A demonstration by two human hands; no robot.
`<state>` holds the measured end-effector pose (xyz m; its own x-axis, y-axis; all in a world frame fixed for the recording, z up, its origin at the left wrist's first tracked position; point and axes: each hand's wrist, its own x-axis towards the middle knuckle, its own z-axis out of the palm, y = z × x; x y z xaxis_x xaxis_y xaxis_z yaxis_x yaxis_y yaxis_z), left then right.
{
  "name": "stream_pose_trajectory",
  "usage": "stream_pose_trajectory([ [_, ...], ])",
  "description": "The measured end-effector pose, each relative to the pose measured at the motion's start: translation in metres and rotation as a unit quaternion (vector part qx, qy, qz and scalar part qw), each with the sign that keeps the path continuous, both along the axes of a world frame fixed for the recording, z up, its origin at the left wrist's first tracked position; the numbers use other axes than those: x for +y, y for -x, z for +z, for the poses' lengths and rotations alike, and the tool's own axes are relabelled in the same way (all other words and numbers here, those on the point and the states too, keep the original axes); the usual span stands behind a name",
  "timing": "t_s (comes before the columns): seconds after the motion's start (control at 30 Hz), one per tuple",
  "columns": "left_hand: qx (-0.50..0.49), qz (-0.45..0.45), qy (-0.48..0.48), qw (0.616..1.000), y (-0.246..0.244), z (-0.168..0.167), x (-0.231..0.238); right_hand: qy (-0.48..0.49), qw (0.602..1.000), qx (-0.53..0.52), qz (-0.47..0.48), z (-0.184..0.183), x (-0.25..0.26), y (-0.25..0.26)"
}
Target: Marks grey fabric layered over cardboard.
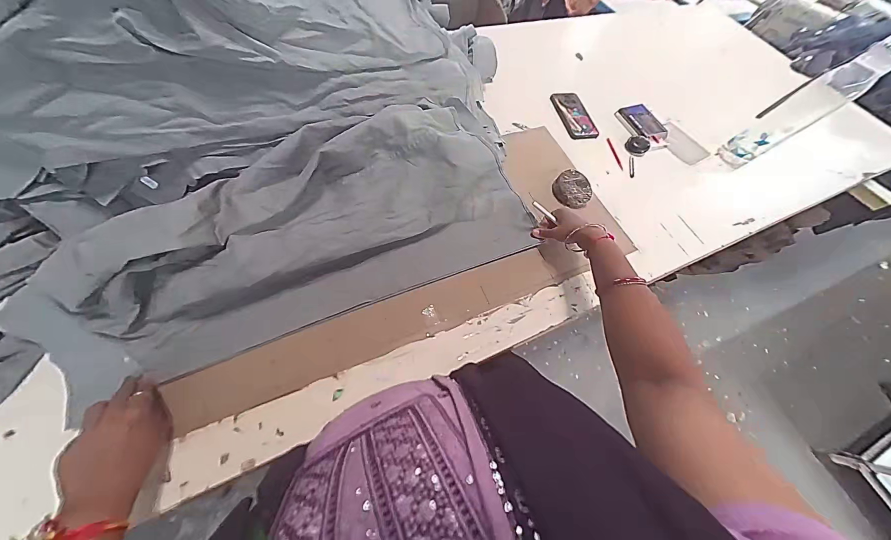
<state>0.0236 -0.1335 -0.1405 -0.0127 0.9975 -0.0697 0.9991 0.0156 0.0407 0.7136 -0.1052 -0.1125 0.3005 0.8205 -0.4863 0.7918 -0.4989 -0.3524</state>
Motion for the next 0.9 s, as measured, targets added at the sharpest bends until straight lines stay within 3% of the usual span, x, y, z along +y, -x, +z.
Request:
stream_pose_trajectory([
  [0.2,0.033,0.07,0.028,0.997,-0.016,0.0,0.009,-0.039,0.999,-0.001,0.037,-0.017,-0.01,-0.011],
  [0.3,0.042,0.094,0.02,0.995,-0.022,-0.002,0.011,-0.134,0.99,-0.003,0.049,-0.022,-0.025,-0.002],
  [0.4,0.05,0.148,0.042,0.987,-0.043,0.016,0.012,-0.295,0.95,-0.006,0.104,-0.043,-0.048,0.003],
  [0.5,0.072,0.203,0.079,0.973,-0.072,0.041,0.022,-0.333,0.93,-0.002,0.157,-0.052,-0.06,-0.003],
  [0.6,-0.006,0.045,-0.05,0.998,-0.091,0.041,0.034,-0.325,0.93,0.021,0.172,-0.05,-0.061,-0.01],
  [0.7,-0.133,-0.209,-0.124,0.961,-0.158,0.034,0.054,-0.338,0.924,0.019,0.178,-0.05,-0.06,-0.011],
  [0.8,-0.183,-0.383,-0.086,0.901,-0.251,0.026,0.061,-0.364,0.91,0.01,0.197,-0.049,-0.057,-0.013],
  [0.9,-0.162,-0.471,-0.003,0.867,-0.314,0.022,0.064,-0.372,0.911,0.017,0.179,-0.05,-0.051,-0.013],
])
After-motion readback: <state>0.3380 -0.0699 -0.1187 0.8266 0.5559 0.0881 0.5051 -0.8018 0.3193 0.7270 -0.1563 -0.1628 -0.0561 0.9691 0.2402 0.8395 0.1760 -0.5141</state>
